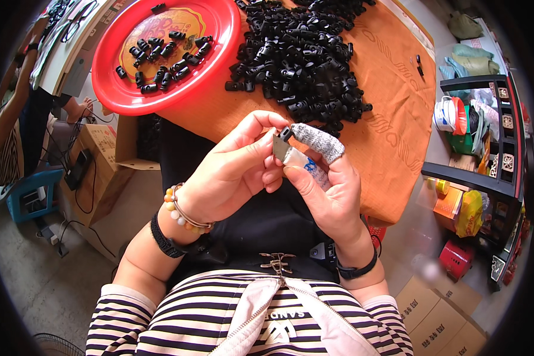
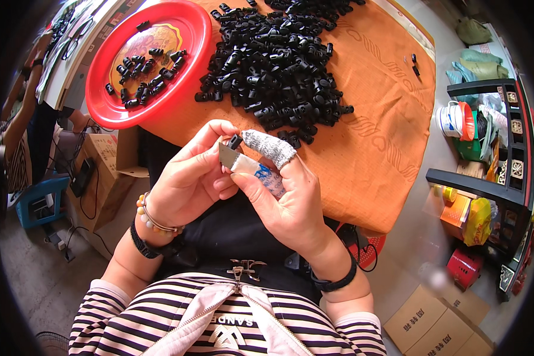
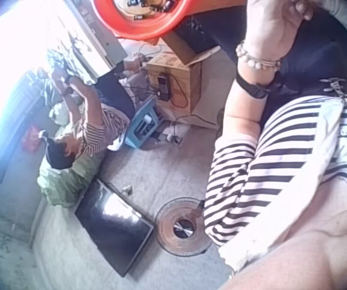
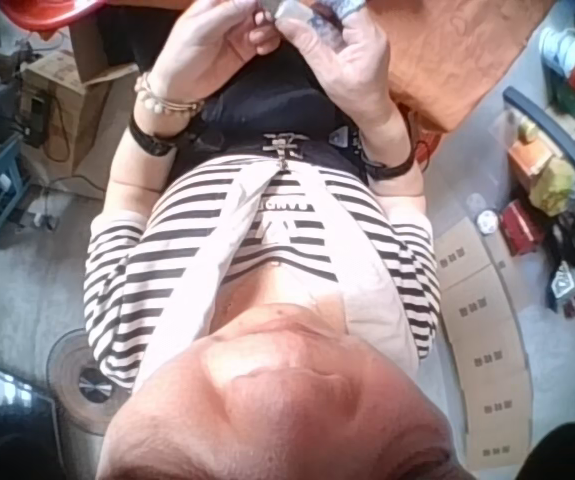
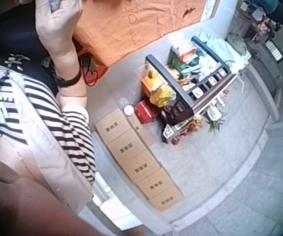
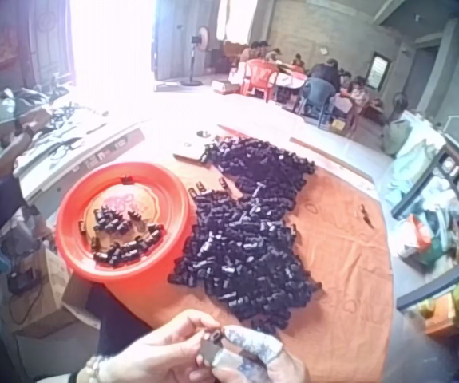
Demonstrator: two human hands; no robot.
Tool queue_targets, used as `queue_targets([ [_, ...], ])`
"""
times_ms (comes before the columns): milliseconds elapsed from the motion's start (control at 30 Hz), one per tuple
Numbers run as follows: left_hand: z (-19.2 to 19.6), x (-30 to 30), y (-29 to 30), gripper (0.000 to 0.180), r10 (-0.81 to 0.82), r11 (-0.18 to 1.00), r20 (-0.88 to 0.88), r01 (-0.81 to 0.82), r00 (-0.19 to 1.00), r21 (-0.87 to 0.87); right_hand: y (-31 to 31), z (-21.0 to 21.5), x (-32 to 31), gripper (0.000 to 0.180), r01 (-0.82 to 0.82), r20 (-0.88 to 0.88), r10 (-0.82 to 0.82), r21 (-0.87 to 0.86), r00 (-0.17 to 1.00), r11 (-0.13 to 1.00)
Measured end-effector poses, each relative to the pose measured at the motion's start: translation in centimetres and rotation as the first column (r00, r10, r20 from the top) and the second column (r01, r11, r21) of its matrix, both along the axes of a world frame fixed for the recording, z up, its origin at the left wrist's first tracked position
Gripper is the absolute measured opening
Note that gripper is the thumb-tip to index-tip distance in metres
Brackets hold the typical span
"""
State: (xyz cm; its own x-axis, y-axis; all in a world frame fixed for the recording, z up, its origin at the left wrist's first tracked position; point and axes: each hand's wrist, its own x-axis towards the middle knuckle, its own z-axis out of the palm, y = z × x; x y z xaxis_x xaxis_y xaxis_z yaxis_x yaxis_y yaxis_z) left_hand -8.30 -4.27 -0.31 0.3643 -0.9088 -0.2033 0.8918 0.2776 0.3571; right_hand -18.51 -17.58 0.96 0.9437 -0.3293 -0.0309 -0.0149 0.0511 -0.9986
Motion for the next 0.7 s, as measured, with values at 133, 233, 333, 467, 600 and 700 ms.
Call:
queue_targets([
  [133,-0.1,-0.03,-0.1,0.025,0.009,1.0,0.007,-0.008,1.0,-0.013,0.04,0.11,0.02,0.039,0.006,-0.005,-0.006,-0.001,1.0,1.0],
  [233,-0.15,-0.07,-0.1,0.025,0.019,1.0,0.01,-0.019,1.0,-0.014,0.05,0.13,0.11,0.04,0.012,0.0,-0.012,0.006,1.0,1.0],
  [333,-0.31,-0.05,-0.09,0.025,0.021,0.999,0.02,-0.02,1.0,-0.031,-0.05,0.17,0.13,0.039,0.008,-0.004,-0.008,-0.002,1.0,1.0],
  [467,-0.1,-0.16,-0.15,0.028,0.032,0.999,0.035,-0.033,0.999,0.02,0.16,0.44,0.4,0.035,0.005,0.007,-0.006,0.111,1.0,0.994],
  [600,-0.22,-0.16,-0.09,0.026,0.0,1.0,0.017,0.001,1.0,-0.03,-0.67,0.16,0.15,0.034,-0.012,0.008,0.012,0.002,1.0,1.0],
  [700,-0.39,-0.15,-0.08,0.026,-0.003,0.999,0.011,0.004,1.0,-0.045,-0.44,0.06,0.14,0.034,-0.025,0.03,0.024,0.013,0.999,1.0],
])
